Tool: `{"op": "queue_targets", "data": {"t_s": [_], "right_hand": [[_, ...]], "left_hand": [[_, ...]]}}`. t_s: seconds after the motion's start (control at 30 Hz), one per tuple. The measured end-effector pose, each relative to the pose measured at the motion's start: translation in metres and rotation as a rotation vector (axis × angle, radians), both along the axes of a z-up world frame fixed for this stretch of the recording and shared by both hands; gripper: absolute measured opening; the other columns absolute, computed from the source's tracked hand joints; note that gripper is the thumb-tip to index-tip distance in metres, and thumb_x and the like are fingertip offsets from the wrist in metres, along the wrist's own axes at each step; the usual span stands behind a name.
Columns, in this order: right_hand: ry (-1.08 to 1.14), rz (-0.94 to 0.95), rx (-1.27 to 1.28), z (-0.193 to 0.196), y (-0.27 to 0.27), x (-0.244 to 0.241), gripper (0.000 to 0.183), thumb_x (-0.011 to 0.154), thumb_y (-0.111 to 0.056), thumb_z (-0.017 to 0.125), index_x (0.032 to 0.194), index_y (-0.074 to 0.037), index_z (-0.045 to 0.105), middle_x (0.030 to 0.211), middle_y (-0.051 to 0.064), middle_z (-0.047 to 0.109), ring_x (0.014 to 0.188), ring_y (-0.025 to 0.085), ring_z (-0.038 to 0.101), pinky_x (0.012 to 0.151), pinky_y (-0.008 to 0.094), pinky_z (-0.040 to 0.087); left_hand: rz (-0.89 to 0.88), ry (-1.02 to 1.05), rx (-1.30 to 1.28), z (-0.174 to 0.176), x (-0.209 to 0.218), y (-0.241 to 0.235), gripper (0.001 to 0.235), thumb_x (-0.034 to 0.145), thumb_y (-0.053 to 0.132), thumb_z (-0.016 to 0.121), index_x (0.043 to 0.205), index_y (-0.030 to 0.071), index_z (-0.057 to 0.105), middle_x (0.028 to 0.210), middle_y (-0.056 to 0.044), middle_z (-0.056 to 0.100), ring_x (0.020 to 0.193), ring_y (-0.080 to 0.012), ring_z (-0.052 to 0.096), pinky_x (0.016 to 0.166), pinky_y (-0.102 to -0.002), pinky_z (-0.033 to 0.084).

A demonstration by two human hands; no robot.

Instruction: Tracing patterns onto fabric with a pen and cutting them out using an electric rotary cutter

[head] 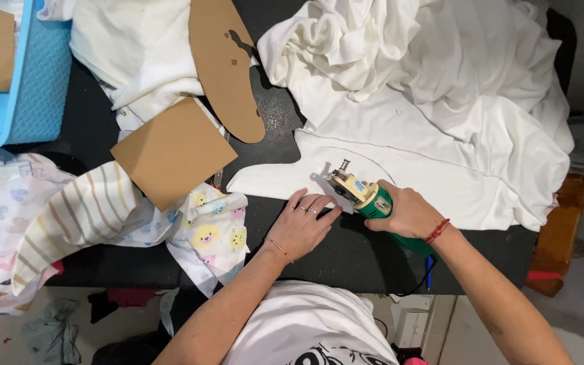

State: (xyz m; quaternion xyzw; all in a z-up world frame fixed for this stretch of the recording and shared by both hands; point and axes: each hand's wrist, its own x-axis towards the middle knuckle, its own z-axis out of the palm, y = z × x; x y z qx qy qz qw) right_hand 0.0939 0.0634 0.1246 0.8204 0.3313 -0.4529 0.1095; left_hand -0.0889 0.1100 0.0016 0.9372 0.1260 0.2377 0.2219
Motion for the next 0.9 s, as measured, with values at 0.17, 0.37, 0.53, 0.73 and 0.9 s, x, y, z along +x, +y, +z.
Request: {"op": "queue_targets", "data": {"t_s": [0.17,0.37,0.53,0.73,0.9], "right_hand": [[-0.002,0.004,0.0,0.002,0.014,-0.008,0.061,0.05,-0.04,0.072,0.102,-0.014,0.051,0.088,0.018,0.063,0.09,0.037,0.059,0.081,0.044,0.046],[0.005,-0.036,-0.011,0.001,0.017,-0.017,0.061,0.05,-0.041,0.072,0.102,-0.015,0.051,0.09,0.018,0.063,0.091,0.037,0.059,0.081,0.044,0.046],[0.006,-0.089,-0.012,-0.001,0.018,-0.026,0.062,0.05,-0.041,0.072,0.102,-0.015,0.051,0.091,0.017,0.063,0.093,0.036,0.058,0.082,0.043,0.046],[-0.01,-0.178,-0.02,0.005,0.027,-0.045,0.065,0.051,-0.042,0.072,0.106,-0.015,0.05,0.094,0.019,0.062,0.095,0.036,0.058,0.083,0.044,0.046],[-0.016,-0.288,0.014,-0.003,0.026,-0.057,0.069,0.049,-0.042,0.072,0.108,-0.012,0.05,0.096,0.02,0.062,0.097,0.035,0.057,0.083,0.043,0.046]], "left_hand": [[-0.019,-0.077,-0.09,-0.008,-0.005,0.007,0.018,0.083,0.019,0.047,0.101,0.016,0.052,0.105,-0.004,0.047,0.101,-0.018,0.047,0.095,-0.04,0.032],[0.198,-0.096,-0.081,0.002,-0.022,0.048,0.005,0.083,0.019,0.052,0.085,0.017,0.057,0.092,0.002,0.054,0.089,-0.0143,0.054,0.088,-0.037,0.038],[0.198,-0.039,-0.039,-0.007,-0.029,0.067,0.004,0.08,0.02,0.055,0.084,0.019,0.057,0.094,0.005,0.052,0.091,-0.0131,0.052,0.086,-0.036,0.039],[0.146,-0.054,-0.072,-0.013,-0.031,0.075,0.014,0.072,0.021,0.064,0.084,0.023,0.057,0.096,0.006,0.053,0.091,-0.0136,0.052,0.083,-0.035,0.039],[0.125,-0.054,-0.113,-0.013,-0.032,0.08,0.015,0.074,0.024,0.062,0.087,0.024,0.055,0.107,0.005,0.049,0.105,-0.0137,0.046,0.088,-0.037,0.033]]}}
